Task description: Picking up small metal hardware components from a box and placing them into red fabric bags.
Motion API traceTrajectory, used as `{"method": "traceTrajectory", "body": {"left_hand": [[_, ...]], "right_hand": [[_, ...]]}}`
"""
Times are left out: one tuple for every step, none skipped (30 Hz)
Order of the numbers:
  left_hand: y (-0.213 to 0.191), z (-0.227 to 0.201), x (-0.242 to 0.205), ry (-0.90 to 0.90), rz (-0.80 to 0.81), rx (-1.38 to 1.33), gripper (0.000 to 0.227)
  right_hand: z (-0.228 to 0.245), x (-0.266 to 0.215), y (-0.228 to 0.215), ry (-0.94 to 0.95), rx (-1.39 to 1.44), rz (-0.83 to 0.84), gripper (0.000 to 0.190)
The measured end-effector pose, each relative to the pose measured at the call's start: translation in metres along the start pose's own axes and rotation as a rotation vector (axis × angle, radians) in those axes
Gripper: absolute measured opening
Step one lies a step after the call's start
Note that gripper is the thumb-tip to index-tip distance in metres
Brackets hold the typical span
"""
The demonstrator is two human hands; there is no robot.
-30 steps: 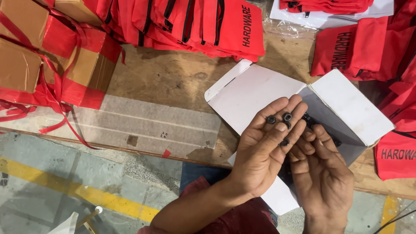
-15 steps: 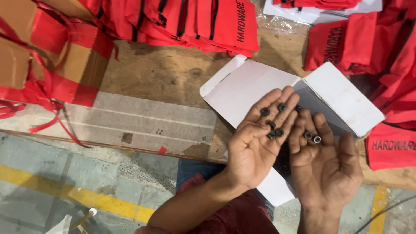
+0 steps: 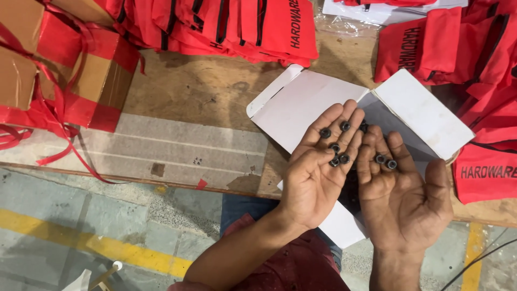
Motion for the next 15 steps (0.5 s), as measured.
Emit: {"method": "traceTrajectory", "body": {"left_hand": [[-0.0013,0.0006,-0.0002,-0.001,-0.011,0.004,0.063],[-0.0026,0.0015,-0.0002,-0.005,-0.022,0.007,0.061],[-0.0035,0.0017,-0.0006,-0.001,-0.021,0.007,0.061],[-0.0044,0.0019,-0.0008,0.001,-0.021,0.011,0.058],[-0.0053,0.0022,-0.0008,0.004,-0.02,0.015,0.056],[-0.0055,0.0025,-0.0009,0.004,-0.02,0.015,0.056],[-0.0052,0.0026,-0.0009,0.007,-0.015,0.023,0.054],[-0.0051,0.0029,-0.001,0.009,-0.01,0.03,0.052],[-0.0045,0.003,-0.0007,0.008,-0.01,0.03,0.052],[-0.0044,0.0032,-0.0006,0.007,-0.014,0.045,0.051],[-0.0044,0.0034,-0.0004,0.006,-0.017,0.059,0.049],[-0.0051,0.0039,-0.0002,0.006,-0.018,0.059,0.049],[-0.0055,0.0044,0.0,0.007,-0.016,0.07,0.049],[-0.0059,0.0046,0.0003,0.008,-0.014,0.081,0.048],[-0.0062,0.0051,0.0003,0.008,-0.015,0.081,0.048]], "right_hand": [[0.0001,0.0,0.0003,0.001,-0.006,0.013,0.064],[0.0005,-0.0001,0.0005,0.0,-0.012,0.026,0.064],[0.0,0.0,0.0002,0.002,-0.013,0.028,0.064],[0.0005,0.0001,-0.0007,-0.006,-0.01,0.023,0.063],[0.0012,0.0004,-0.0018,-0.014,-0.008,0.017,0.062],[0.0013,0.0003,-0.0012,-0.014,-0.008,0.018,0.062],[0.0012,0.0003,-0.0011,-0.012,0.005,0.014,0.061],[0.0011,0.0001,-0.0013,-0.01,0.018,0.01,0.061],[0.0011,0.0001,-0.0009,-0.01,0.018,0.009,0.061],[0.0013,-0.0002,0.0001,-0.013,-0.007,0.015,0.06],[0.0015,-0.0005,0.001,-0.016,-0.031,0.02,0.06],[0.0015,-0.0004,0.0009,-0.016,-0.031,0.019,0.06],[0.0015,-0.0004,0.0007,-0.017,-0.026,0.016,0.06],[0.0015,-0.0002,0.0006,-0.018,-0.02,0.013,0.06],[0.0014,-0.0001,-0.0007,-0.017,-0.021,0.013,0.06]]}}
Point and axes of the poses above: each hand's wrist, its own x-axis towards the middle knuckle, its own y-axis out of the palm, z = x × y, the point moved 10 cm from there along x, towards the middle knuckle, and after that the axes turned 13 degrees about -x, right-handed, at the moved point
